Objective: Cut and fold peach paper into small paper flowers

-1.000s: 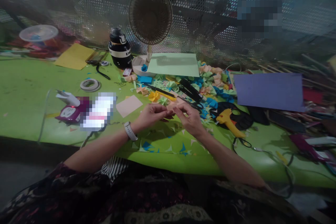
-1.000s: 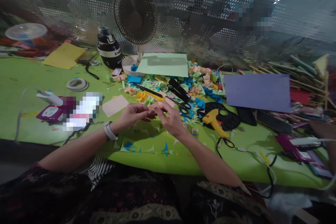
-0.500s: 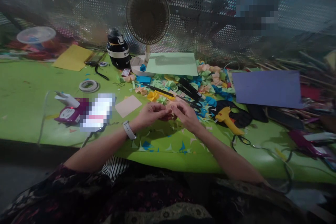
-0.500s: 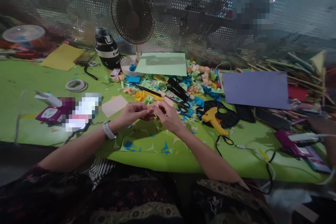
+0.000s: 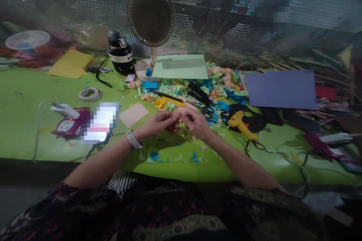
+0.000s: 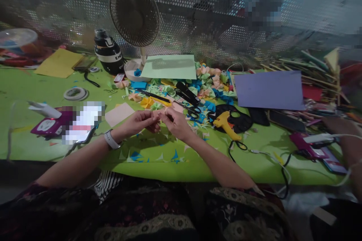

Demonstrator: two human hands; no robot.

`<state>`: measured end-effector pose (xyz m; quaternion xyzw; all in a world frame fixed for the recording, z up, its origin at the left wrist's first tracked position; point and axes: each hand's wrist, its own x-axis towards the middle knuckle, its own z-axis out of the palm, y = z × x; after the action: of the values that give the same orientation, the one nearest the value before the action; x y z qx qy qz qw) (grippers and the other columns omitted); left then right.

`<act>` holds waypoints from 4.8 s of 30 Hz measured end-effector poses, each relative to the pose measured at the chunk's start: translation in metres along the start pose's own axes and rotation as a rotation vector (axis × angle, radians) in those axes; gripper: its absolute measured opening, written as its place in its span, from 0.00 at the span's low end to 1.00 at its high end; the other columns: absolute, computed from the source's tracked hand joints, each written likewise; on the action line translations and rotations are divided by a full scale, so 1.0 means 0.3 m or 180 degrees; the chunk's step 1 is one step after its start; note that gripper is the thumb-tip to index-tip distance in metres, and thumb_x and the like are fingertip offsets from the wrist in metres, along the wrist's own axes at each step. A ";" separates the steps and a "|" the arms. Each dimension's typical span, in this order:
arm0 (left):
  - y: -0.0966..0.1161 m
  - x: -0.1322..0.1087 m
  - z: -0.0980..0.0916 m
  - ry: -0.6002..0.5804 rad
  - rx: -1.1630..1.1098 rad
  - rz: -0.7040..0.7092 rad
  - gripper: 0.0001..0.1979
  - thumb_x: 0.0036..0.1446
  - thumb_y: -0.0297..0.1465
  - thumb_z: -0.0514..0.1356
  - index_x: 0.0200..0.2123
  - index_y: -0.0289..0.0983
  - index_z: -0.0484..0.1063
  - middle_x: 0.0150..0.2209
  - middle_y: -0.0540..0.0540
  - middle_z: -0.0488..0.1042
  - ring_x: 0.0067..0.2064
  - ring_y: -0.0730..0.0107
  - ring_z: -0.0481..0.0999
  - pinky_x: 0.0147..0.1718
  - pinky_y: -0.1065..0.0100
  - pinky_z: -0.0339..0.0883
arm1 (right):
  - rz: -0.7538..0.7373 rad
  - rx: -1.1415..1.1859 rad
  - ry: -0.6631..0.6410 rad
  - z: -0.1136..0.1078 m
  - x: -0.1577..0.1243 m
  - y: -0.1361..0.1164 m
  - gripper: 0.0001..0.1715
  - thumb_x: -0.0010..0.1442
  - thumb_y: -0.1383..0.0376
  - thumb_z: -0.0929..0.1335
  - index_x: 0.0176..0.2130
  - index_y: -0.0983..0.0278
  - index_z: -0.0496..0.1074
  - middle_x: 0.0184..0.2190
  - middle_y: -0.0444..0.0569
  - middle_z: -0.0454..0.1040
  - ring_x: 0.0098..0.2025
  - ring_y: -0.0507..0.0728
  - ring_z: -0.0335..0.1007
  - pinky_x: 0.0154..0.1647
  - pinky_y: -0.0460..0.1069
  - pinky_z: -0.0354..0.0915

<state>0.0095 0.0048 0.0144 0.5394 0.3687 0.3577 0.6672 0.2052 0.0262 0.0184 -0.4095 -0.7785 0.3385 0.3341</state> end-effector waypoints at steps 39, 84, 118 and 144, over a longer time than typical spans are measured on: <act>0.022 0.013 -0.003 0.1204 -0.0370 -0.0033 0.25 0.44 0.47 0.72 0.29 0.35 0.66 0.29 0.48 0.78 0.24 0.76 0.77 0.23 0.76 0.69 | 0.1491 -0.2961 -0.0870 -0.355 0.101 0.193 0.13 0.50 0.61 0.70 0.38 0.62 0.72 0.39 0.52 0.79 0.38 0.59 0.73 0.28 0.48 0.56; 0.032 0.013 -0.001 0.1346 -0.0976 0.0278 0.22 0.45 0.43 0.73 0.28 0.33 0.69 0.27 0.48 0.79 0.29 0.74 0.80 0.26 0.76 0.69 | 0.1193 0.0637 -0.1065 -0.119 0.039 -0.026 0.29 0.44 0.46 0.77 0.31 0.62 0.65 0.25 0.40 0.66 0.25 0.48 0.62 0.25 0.46 0.59; 0.020 0.015 -0.008 0.1333 -0.1077 0.0282 0.18 0.50 0.40 0.72 0.30 0.32 0.71 0.29 0.45 0.80 0.29 0.74 0.80 0.32 0.72 0.74 | 0.1150 0.0444 -0.0874 -0.109 0.032 -0.037 0.32 0.43 0.40 0.75 0.28 0.62 0.63 0.22 0.40 0.65 0.23 0.49 0.59 0.23 0.46 0.55; 0.025 0.014 -0.019 0.1139 -0.0821 0.0215 0.20 0.48 0.43 0.72 0.32 0.32 0.73 0.31 0.42 0.81 0.32 0.70 0.82 0.33 0.72 0.75 | 0.1073 0.0435 -0.0910 -0.122 0.038 -0.026 0.32 0.42 0.41 0.76 0.27 0.61 0.63 0.22 0.40 0.64 0.24 0.49 0.60 0.24 0.46 0.56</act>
<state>0.0058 0.0122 0.0205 0.3896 0.4140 0.5141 0.6423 0.2261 0.0419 0.0474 -0.4581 -0.7138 0.4960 0.1861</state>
